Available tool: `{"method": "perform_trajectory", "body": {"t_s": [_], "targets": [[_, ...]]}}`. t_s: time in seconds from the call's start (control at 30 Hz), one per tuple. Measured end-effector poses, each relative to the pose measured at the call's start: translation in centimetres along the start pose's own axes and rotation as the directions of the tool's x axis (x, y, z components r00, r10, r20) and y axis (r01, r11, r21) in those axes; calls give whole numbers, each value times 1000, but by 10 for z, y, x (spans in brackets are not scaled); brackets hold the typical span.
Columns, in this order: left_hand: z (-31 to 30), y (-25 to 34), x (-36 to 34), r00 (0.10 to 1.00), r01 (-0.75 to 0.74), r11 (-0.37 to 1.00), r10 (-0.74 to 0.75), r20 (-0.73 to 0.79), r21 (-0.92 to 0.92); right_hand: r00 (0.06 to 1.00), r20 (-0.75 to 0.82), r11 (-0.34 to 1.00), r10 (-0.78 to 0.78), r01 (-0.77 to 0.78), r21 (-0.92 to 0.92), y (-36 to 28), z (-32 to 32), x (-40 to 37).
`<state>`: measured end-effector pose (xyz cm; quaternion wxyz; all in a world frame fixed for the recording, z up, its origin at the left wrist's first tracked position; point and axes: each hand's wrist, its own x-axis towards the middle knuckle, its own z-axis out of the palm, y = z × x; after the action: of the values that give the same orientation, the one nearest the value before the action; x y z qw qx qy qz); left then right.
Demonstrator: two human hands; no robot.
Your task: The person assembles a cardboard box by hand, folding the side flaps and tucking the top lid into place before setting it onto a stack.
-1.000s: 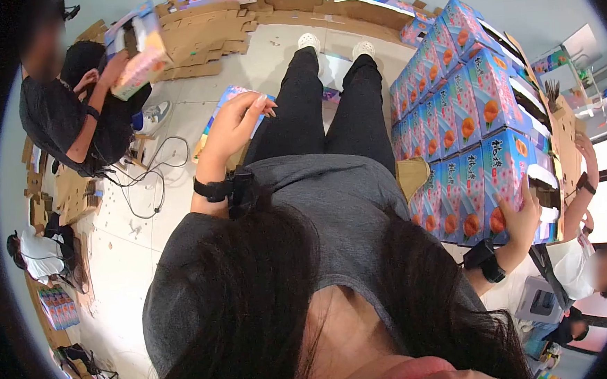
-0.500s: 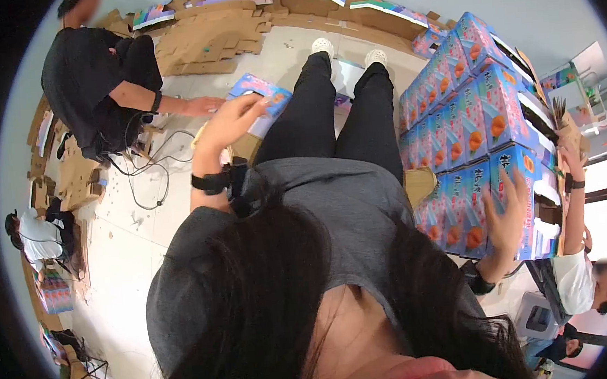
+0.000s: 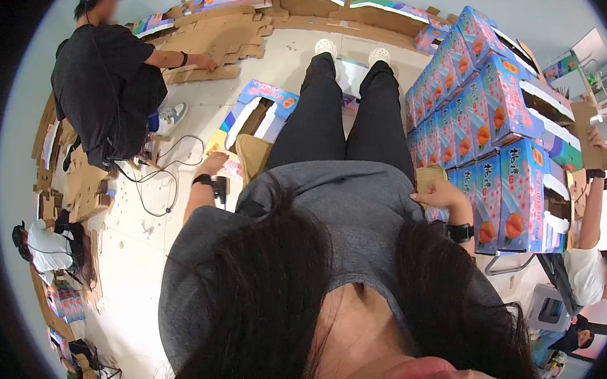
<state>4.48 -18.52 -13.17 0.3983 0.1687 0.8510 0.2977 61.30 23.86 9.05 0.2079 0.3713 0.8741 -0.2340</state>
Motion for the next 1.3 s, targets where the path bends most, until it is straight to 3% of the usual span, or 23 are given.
{"method": "perform_trajectory", "body": {"t_s": [0.03,0.07,0.1,0.13,0.37,0.6,0.63,0.7,0.9,1.0,1.23,1.3], "targets": [[18,-14,19,976,-99,960,144,-161,262,1000,8,1000,-9,9,20,4,-3,2],[33,-27,37,962,-134,938,200,-186,320,1000,15,999,-18,17,45,7,-3,3],[36,28,-12,988,-105,956,132,-83,274,1000,29,999,0,-1,33,8,-3,3],[53,-18,55,987,-123,927,152,-54,355,999,42,1000,14,-15,20,7,-4,4],[105,-19,26,993,114,766,-93,-66,633,1000,5,996,10,-10,94,12,-2,6],[102,-13,13,991,123,617,-113,-67,777,969,200,984,145,-162,71,-9,-23,6],[102,-10,21,995,88,517,-93,-47,852,967,209,985,147,-162,58,-9,-24,8],[98,-4,33,995,77,542,-98,-28,837,960,236,986,150,-162,34,-8,-24,12],[85,8,62,989,85,629,-146,10,772,962,255,954,95,-161,254,-23,-30,17],[84,6,72,986,91,641,-164,20,762,919,389,995,-61,26,94,-20,-25,41],[93,-14,77,984,123,623,-177,-14,772,976,196,979,-91,52,197,-21,-12,31],[98,-27,73,984,145,606,-172,-49,782,966,252,984,-48,3,177,-21,-12,33]]}}
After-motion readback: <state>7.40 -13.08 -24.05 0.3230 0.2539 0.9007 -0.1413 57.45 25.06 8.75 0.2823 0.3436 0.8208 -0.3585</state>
